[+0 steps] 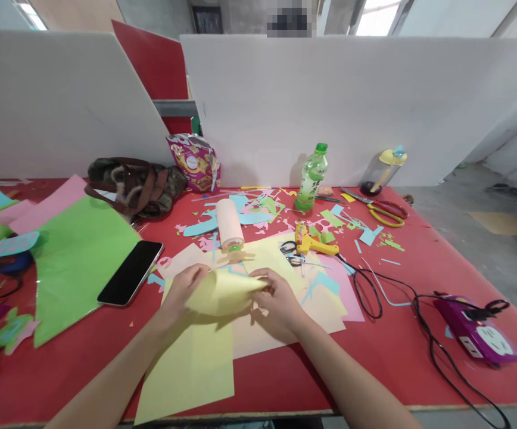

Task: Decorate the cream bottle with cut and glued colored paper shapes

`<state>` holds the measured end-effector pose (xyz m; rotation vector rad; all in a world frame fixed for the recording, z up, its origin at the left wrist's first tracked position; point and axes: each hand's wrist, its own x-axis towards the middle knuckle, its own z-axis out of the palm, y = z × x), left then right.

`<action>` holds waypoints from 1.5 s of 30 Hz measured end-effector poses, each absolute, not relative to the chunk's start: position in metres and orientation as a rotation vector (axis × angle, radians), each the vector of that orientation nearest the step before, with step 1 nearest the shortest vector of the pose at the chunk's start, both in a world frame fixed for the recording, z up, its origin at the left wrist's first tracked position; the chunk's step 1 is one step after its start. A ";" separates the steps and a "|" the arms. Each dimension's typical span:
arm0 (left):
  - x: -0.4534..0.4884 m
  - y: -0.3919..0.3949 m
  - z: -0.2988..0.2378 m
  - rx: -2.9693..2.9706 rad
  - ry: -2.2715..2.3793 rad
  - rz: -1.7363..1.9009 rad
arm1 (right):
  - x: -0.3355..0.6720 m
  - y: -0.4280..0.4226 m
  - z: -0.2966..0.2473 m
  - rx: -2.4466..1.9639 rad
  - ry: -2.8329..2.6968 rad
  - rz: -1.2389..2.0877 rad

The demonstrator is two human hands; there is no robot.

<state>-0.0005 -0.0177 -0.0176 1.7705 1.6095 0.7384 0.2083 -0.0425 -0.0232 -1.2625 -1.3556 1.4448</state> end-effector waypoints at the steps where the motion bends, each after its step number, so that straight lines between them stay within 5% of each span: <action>1: -0.001 -0.019 -0.016 1.732 1.580 0.755 | 0.208 -0.041 -0.024 -1.248 -1.211 1.497; 9: 0.006 -0.022 -0.015 1.335 1.536 0.934 | 0.210 -0.036 -0.028 -1.177 -0.929 1.413; 16: 0.013 -0.032 -0.008 1.018 0.996 0.777 | 0.218 -0.037 -0.029 -1.120 -1.665 0.763; 22: 0.015 -0.033 -0.003 0.889 1.031 0.729 | 0.218 -0.035 -0.036 -1.092 -1.943 0.348; 38: 0.003 -0.014 -0.025 0.938 1.316 1.029 | 0.214 -0.043 -0.031 -1.850 -2.312 0.200; 45: 0.006 -0.015 -0.021 0.862 1.326 1.158 | 0.194 -0.067 -0.017 -1.729 -2.418 0.266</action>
